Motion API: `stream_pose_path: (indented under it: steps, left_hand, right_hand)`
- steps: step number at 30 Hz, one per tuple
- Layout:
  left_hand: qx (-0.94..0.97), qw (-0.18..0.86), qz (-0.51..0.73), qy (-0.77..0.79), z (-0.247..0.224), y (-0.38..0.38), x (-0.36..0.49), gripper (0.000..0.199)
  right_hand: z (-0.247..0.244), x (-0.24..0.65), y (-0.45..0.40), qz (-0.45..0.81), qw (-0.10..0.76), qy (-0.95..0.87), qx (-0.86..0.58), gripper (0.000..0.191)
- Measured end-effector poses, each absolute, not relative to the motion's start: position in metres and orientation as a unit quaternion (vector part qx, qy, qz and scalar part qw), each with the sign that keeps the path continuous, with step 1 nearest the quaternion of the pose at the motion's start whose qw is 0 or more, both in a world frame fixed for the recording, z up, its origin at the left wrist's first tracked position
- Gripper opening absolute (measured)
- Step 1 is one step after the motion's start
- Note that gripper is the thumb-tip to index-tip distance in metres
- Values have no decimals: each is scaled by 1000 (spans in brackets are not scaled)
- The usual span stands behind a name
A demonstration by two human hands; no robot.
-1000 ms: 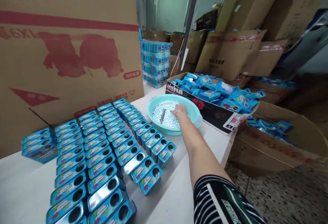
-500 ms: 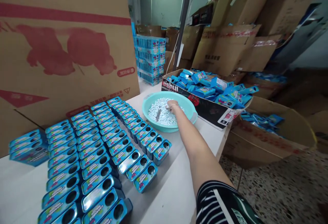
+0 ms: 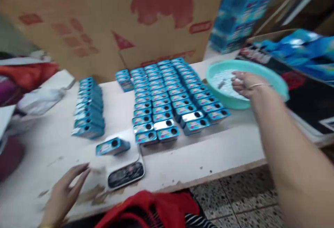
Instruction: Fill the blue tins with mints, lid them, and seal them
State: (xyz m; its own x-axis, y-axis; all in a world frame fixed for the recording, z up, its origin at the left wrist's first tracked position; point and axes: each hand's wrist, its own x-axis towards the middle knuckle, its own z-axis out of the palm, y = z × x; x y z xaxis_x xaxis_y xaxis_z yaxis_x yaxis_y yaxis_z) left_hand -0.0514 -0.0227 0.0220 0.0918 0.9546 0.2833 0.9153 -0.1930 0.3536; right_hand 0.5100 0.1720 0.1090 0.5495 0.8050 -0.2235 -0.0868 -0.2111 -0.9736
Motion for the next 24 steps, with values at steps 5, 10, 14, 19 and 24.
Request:
stream_pose_path:
  steps: [5,10,14,19,24]
  left_hand:
    - [722,94,246,640,-7,-59,-38,28]
    - [683,98,300,659,-31,-82,-28,22]
    - [667,65,349,655,-50,-88,-30,19]
    - [673,52,362,643,-58,-86,-32,19]
    - [674,57,365,639,-58,-87,-32,19]
  right_hand:
    - [125,414,141,616,434,-396,-525,12]
    - [125,288,101,718,252,-513,-398,10]
    - [119,232,91,705,135,-577,-389,8]
    - [117,208,88,623,59,-647,-436,12]
    - [114,199,92,570,7,-688,-449,13]
